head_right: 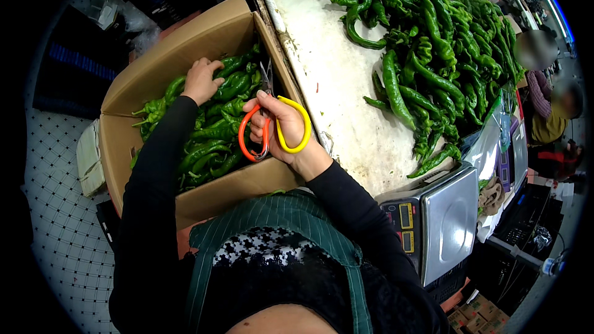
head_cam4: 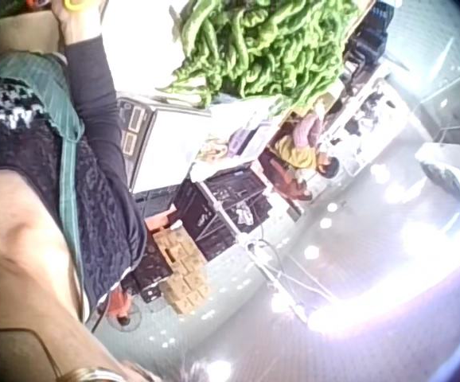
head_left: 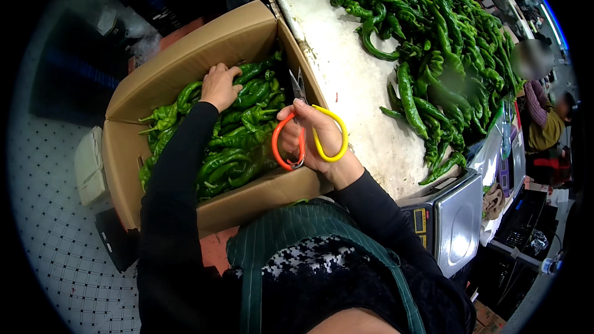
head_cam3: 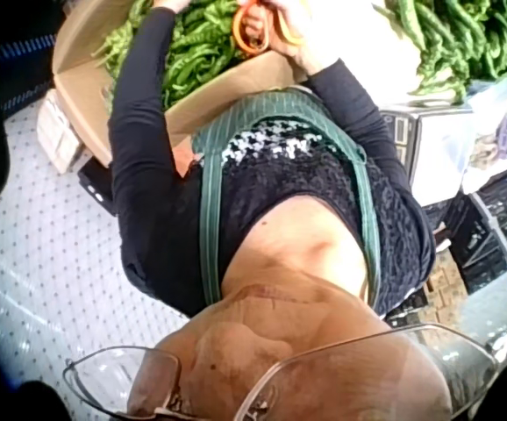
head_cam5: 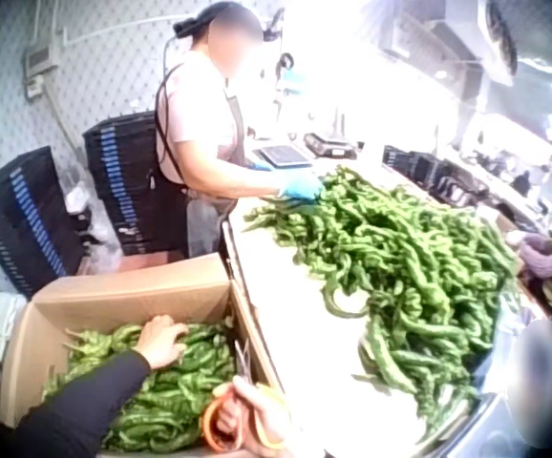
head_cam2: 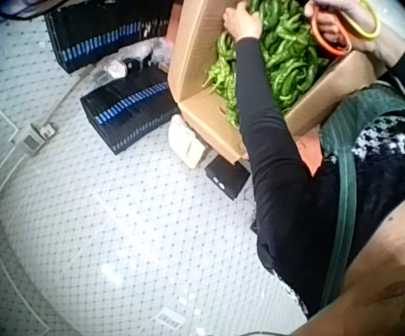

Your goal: The person uses yellow-handled scissors to trim the stems off green peppers, picking them from a cardboard box and placing the trimmed peppers onto a white table. Another person wearing blue gloves is visible in the background, also handling peppers.

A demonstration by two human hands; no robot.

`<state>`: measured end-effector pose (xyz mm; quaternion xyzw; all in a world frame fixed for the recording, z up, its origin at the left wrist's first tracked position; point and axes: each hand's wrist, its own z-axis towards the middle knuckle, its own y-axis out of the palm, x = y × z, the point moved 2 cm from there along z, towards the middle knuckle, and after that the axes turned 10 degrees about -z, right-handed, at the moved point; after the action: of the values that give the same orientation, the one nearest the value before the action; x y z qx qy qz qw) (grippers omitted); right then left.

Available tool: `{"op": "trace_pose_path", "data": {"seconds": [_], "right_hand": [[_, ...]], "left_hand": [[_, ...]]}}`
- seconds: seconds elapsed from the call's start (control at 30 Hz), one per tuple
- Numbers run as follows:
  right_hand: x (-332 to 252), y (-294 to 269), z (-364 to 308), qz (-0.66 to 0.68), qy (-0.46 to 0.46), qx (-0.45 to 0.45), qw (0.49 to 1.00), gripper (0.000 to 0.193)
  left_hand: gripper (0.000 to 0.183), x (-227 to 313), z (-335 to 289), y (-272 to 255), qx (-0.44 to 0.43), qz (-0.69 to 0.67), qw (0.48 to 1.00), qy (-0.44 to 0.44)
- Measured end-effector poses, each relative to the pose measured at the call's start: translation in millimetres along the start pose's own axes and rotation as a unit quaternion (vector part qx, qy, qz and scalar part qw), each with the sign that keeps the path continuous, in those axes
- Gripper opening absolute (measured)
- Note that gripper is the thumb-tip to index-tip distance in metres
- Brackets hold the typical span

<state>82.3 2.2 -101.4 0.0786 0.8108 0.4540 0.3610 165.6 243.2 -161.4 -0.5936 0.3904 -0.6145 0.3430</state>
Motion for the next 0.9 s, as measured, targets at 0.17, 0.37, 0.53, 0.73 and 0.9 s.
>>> {"op": "trace_pose_path", "data": {"seconds": [0.17,0.37,0.53,0.73,0.9], "right_hand": [[-2.1,2.8,0.9,-0.005,-0.002,0.004,1.000,0.034],[-2.1,3.1,-0.6,0.018,-0.016,-0.009,1.000,0.034],[-1.4,3.5,-3.5,0.005,-0.017,-0.022,1.000,0.034],[-0.8,-0.3,-2.2,0.000,-0.018,-0.006,1.000,0.034],[-2.6,0.1,-1.9,0.007,-0.013,0.001,1.000,0.034]], "left_hand": [[0.026,19.4,6.6,16.6,0.088,0.105,0.990,0.028],[0.022,22.0,-9.1,-4.5,0.122,-0.034,0.992,0.010],[0.025,44.3,-28.6,-55.6,0.232,-0.171,0.956,0.049],[0.027,72.4,-66.4,-99.5,0.264,-0.264,0.924,0.078],[0.020,67.7,-80.6,-114.7,0.291,-0.283,0.908,0.105]]}}
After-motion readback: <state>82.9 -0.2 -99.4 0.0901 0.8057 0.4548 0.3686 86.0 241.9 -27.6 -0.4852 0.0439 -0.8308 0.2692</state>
